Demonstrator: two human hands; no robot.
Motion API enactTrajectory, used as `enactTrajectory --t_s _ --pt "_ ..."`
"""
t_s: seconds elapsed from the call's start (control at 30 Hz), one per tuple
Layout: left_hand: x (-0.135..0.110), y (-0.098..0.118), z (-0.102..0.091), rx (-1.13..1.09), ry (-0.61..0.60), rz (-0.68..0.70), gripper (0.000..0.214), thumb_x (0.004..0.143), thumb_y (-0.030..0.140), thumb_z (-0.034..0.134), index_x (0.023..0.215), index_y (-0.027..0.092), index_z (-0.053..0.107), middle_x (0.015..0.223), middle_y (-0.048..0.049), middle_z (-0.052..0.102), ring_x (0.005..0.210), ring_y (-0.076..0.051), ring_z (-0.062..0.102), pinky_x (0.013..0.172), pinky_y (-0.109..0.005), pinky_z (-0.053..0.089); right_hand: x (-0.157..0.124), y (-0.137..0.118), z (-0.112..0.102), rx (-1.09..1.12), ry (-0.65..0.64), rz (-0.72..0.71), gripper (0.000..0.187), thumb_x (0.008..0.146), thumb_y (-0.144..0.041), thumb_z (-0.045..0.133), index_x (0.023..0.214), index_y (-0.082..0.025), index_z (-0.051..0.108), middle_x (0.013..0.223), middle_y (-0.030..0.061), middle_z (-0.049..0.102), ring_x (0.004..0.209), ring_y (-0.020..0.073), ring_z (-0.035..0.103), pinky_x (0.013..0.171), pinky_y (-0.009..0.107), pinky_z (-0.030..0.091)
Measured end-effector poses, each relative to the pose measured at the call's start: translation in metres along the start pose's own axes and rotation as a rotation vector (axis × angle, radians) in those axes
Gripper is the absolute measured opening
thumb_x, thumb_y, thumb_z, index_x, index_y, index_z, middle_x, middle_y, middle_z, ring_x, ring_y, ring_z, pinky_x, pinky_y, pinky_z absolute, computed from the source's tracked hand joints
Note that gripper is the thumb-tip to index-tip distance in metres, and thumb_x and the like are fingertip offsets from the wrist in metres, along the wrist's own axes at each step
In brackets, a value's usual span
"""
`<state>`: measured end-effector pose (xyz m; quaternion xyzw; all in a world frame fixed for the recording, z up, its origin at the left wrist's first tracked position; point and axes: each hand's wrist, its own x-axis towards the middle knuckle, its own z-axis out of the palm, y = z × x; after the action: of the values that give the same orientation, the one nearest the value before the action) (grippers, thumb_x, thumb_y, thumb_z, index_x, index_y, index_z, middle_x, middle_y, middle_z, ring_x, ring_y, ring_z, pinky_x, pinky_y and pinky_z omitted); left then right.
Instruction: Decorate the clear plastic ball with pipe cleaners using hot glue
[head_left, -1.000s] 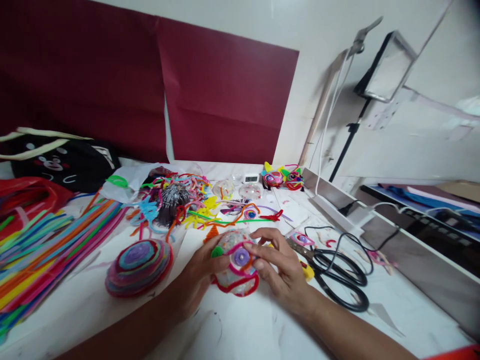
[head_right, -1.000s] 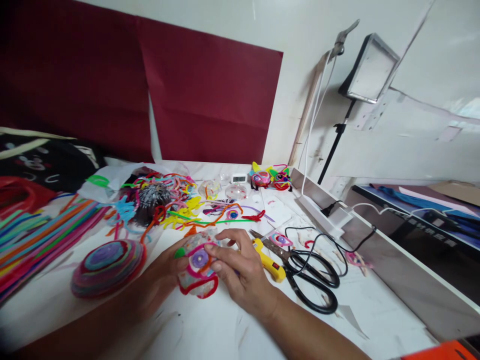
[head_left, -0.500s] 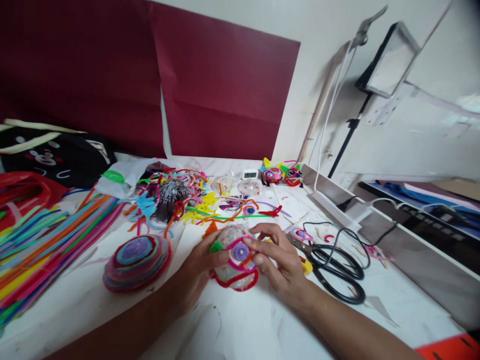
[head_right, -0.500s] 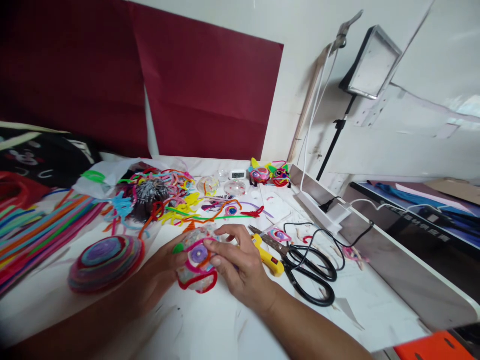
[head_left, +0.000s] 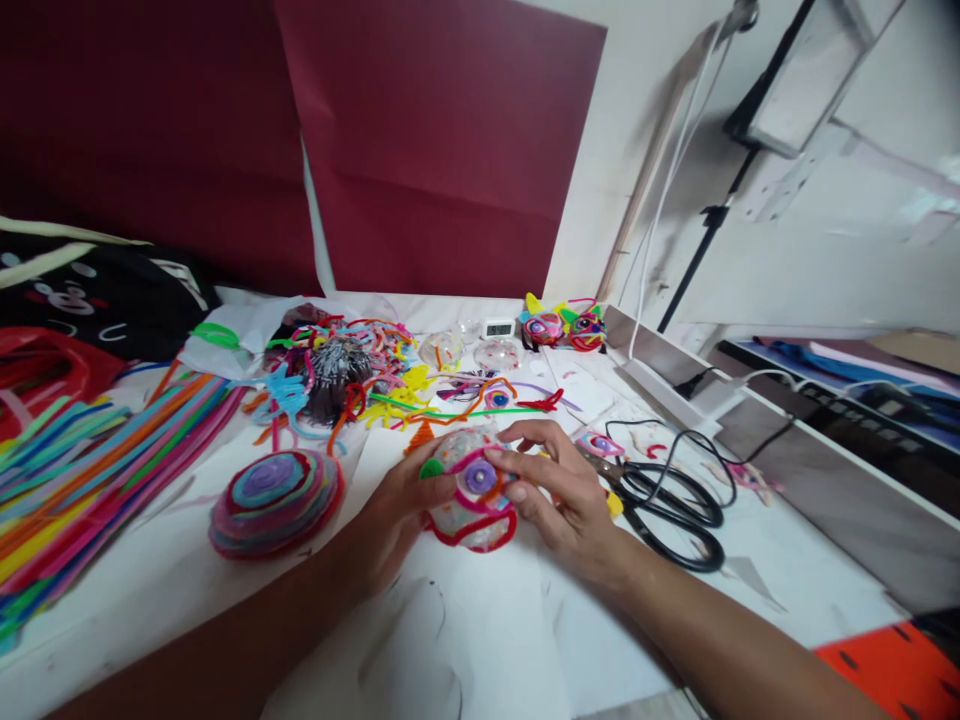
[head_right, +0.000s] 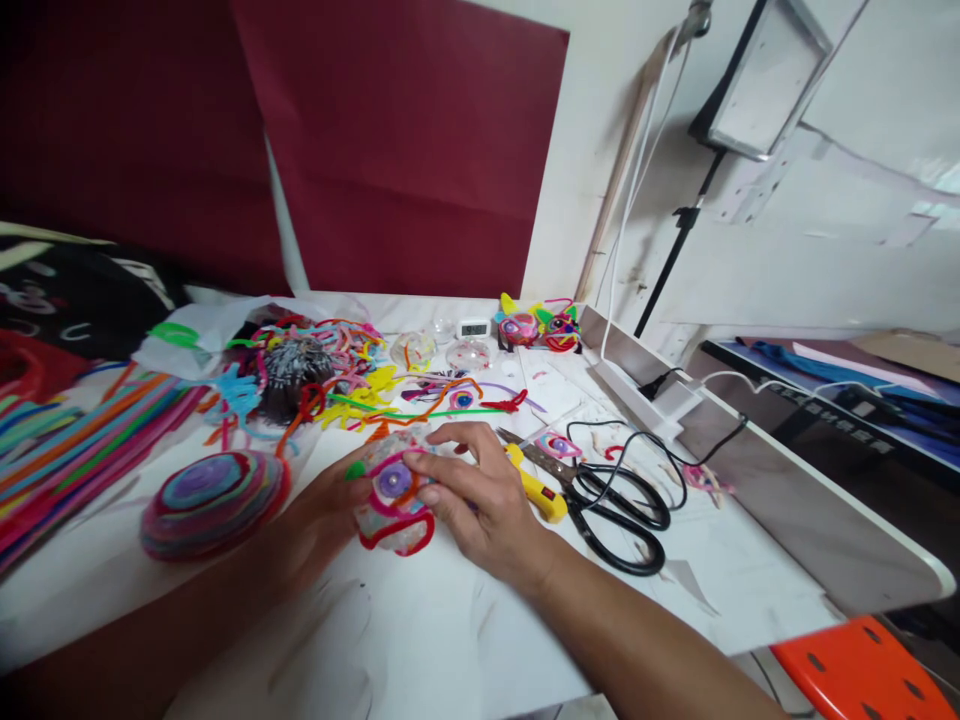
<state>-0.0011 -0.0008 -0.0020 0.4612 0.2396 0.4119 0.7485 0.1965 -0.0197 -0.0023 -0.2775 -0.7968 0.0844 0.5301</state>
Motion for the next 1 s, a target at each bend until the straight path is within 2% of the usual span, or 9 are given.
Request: enactTrajectory --t_s 0.13,0.33,0.53,0.73,1.0 --pt "0.0018 -0.0008 -0.0014 -0.022 -0.048 -0.008 0.053 0.079 0.028 0.068 0.129 0.02 0.054 0.114 -0.0098 0.068 0.099 -0.026 0.065 0.082 -0.035 0.05 0.0017 -0.0013 -0.0015 -0.021 0.002 -0.011 0.032 0.091 -0.019 0.054 0.122 -0.026 0.061 0.113 0.0097 0.056 0.105 0.0227 0.055 0.085 0.042 0.049" --pt "0.0023 -0.0025 -0.0055 0.008 -0.057 -0.014 0.045 0.083 0.026 0.064 0.127 0.02 0.056 0.112 -0.008 0.069 0.108 -0.027 0.062 0.083 -0.032 0.051 0.0018 -0.0015 -0.002 -0.051 -0.01 -0.025 0.034 0.093 -0.023 0.052 0.126 -0.027 0.058 0.112 0.0098 0.056 0.106 0.0235 0.056 0.085 0.043 0.049" --pt "0.0025 -0.0018 -0.0047 0.001 -0.083 -0.015 0.042 0.083 0.028 0.064 0.123 0.02 0.059 0.11 -0.0074 0.069 0.093 -0.022 0.066 0.082 -0.032 0.051 0.0024 -0.002 -0.0028 -0.062 -0.006 -0.026 0.032 0.094 -0.027 0.051 0.126 -0.026 0.059 0.111 0.0103 0.056 0.104 0.0233 0.056 0.084 0.042 0.049" --pt "0.0024 0.0019 -0.0008 -0.015 -0.091 -0.01 0.047 0.082 0.026 0.065 0.127 0.018 0.054 0.118 -0.0098 0.066 0.106 -0.027 0.062 0.083 -0.033 0.05 0.0037 -0.003 -0.0024 -0.049 0.001 -0.026 0.032 0.095 -0.029 0.049 0.125 -0.026 0.059 0.111 0.0105 0.056 0.104 0.023 0.056 0.084 0.041 0.049" --pt "0.0008 0.001 0.0006 -0.027 -0.056 0.008 0.053 0.08 0.026 0.066 0.13 0.018 0.051 0.121 -0.0098 0.065 0.109 -0.029 0.061 0.083 -0.033 0.049 0.004 -0.0026 -0.0025 -0.018 0.007 -0.021 0.031 0.095 -0.027 0.05 0.124 -0.023 0.061 0.112 0.0113 0.056 0.106 0.0229 0.055 0.086 0.041 0.047"
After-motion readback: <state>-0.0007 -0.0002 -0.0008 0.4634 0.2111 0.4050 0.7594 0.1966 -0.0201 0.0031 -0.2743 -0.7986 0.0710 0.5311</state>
